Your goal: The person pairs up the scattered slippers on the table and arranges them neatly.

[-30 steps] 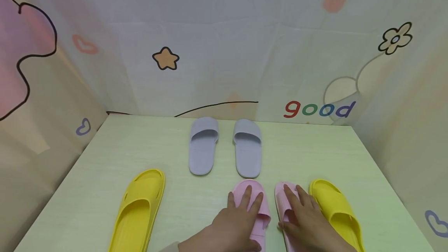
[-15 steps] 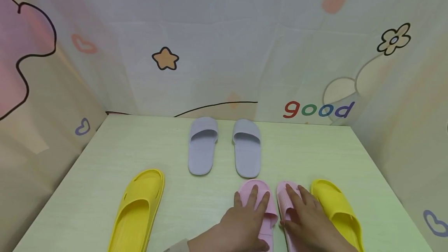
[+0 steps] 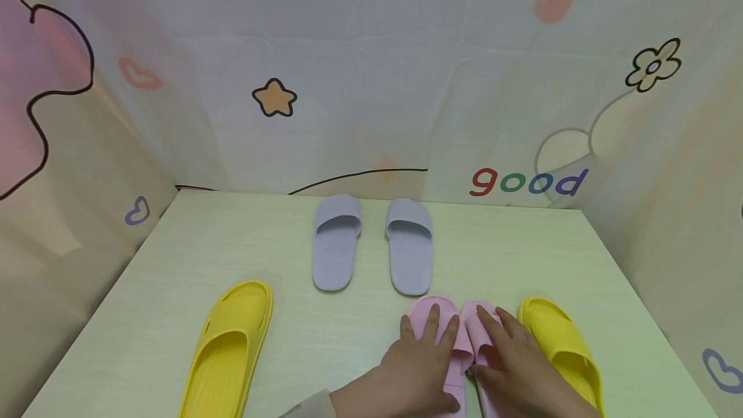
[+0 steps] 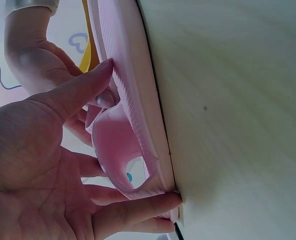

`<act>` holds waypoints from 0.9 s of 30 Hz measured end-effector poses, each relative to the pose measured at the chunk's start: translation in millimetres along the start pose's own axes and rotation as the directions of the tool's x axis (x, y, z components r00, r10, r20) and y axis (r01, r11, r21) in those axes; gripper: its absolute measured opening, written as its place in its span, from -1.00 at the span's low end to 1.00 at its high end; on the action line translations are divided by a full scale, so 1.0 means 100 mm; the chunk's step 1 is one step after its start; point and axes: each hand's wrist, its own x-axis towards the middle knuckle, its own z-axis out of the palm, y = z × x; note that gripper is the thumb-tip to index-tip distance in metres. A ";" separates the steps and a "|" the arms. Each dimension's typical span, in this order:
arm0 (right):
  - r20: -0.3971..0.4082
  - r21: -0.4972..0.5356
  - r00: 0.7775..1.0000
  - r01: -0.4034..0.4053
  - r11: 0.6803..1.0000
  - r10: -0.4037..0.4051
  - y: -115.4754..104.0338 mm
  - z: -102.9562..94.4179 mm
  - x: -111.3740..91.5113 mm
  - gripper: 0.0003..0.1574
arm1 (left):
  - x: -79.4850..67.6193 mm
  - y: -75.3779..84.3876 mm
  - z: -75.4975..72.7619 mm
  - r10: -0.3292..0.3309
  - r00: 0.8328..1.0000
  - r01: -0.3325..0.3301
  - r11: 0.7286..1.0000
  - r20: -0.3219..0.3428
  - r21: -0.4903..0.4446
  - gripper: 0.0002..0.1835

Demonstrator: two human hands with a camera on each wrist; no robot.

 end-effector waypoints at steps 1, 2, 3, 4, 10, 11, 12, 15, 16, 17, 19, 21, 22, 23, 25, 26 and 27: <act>0.008 0.002 1.000 -0.009 1.000 0.009 0.00 -0.01 0.00 0.25 | 0.01 0.01 -0.01 -0.002 1.000 0.002 1.000 -0.002 -0.008 0.33; 0.016 0.007 1.000 -0.017 1.000 0.017 0.01 -0.02 0.00 0.26 | 0.02 0.02 -0.01 -0.005 1.000 0.005 1.000 -0.002 -0.010 0.34; 0.019 0.009 1.000 -0.021 1.000 0.020 0.02 -0.02 0.00 0.26 | 0.02 0.02 -0.02 -0.005 1.000 0.005 1.000 -0.001 -0.008 0.34; 0.021 0.010 1.000 -0.021 1.000 0.021 0.02 -0.03 0.00 0.26 | 0.03 0.03 -0.02 -0.009 1.000 0.009 1.000 0.000 -0.011 0.34; -0.010 -0.003 1.000 0.011 1.000 -0.011 0.09 -0.04 0.00 0.24 | 0.10 0.08 -0.02 -0.008 1.000 0.008 1.000 0.003 0.009 0.32; -0.022 -0.008 0.999 0.026 1.000 -0.026 0.11 -0.04 -0.01 0.23 | 0.11 0.09 -0.02 -0.008 1.000 0.008 1.000 0.006 0.012 0.31; -0.032 -0.011 0.999 0.040 0.999 -0.040 0.12 -0.04 0.00 0.23 | 0.12 0.10 -0.03 -0.012 1.000 0.012 1.000 0.009 0.012 0.31; -0.046 -0.013 0.998 0.051 0.999 -0.051 0.15 -0.04 -0.01 0.22 | 0.15 0.13 -0.03 -0.018 1.000 0.017 0.999 0.024 0.029 0.30; -0.059 -0.018 0.996 0.066 0.998 -0.067 0.17 -0.04 -0.01 0.22 | 0.16 0.14 -0.03 -0.021 0.999 0.020 0.999 0.026 0.032 0.30; -0.073 -0.022 0.994 0.077 0.997 -0.078 0.18 -0.04 -0.01 0.21 | 0.17 0.15 -0.03 -0.026 0.999 0.025 0.999 0.028 0.033 0.31; -0.088 -0.027 0.992 0.087 0.996 -0.089 0.20 -0.04 0.00 0.21 | 0.19 0.17 -0.03 -0.036 0.999 0.035 0.999 0.028 0.037 0.33; -0.102 -0.030 0.990 0.094 0.995 -0.097 0.22 -0.04 0.00 0.21 | 0.22 0.19 -0.02 -0.043 0.999 0.042 0.999 0.025 0.033 0.34; -0.108 -0.033 0.989 0.098 0.995 -0.101 0.23 -0.04 0.01 0.20 | 0.23 0.19 -0.02 -0.046 0.999 0.045 0.999 0.022 0.026 0.35; -0.107 -0.031 0.989 0.095 0.995 -0.098 0.24 -0.05 0.01 0.21 | 0.24 0.20 -0.02 -0.045 0.999 0.045 0.999 0.018 0.026 0.35; -0.103 -0.028 0.990 0.089 0.996 -0.092 0.25 -0.05 0.01 0.21 | 0.26 0.21 -0.02 -0.038 0.999 0.038 0.999 0.008 0.032 0.35; -0.099 -0.028 0.991 0.083 0.996 -0.085 0.26 -0.05 0.01 0.22 | 0.26 0.21 -0.02 -0.033 0.999 0.033 0.999 0.004 0.041 0.35; -0.097 -0.028 0.992 0.079 0.996 -0.082 0.26 -0.06 0.02 0.22 | 0.27 0.21 -0.02 -0.026 1.000 0.026 0.998 -0.002 0.054 0.34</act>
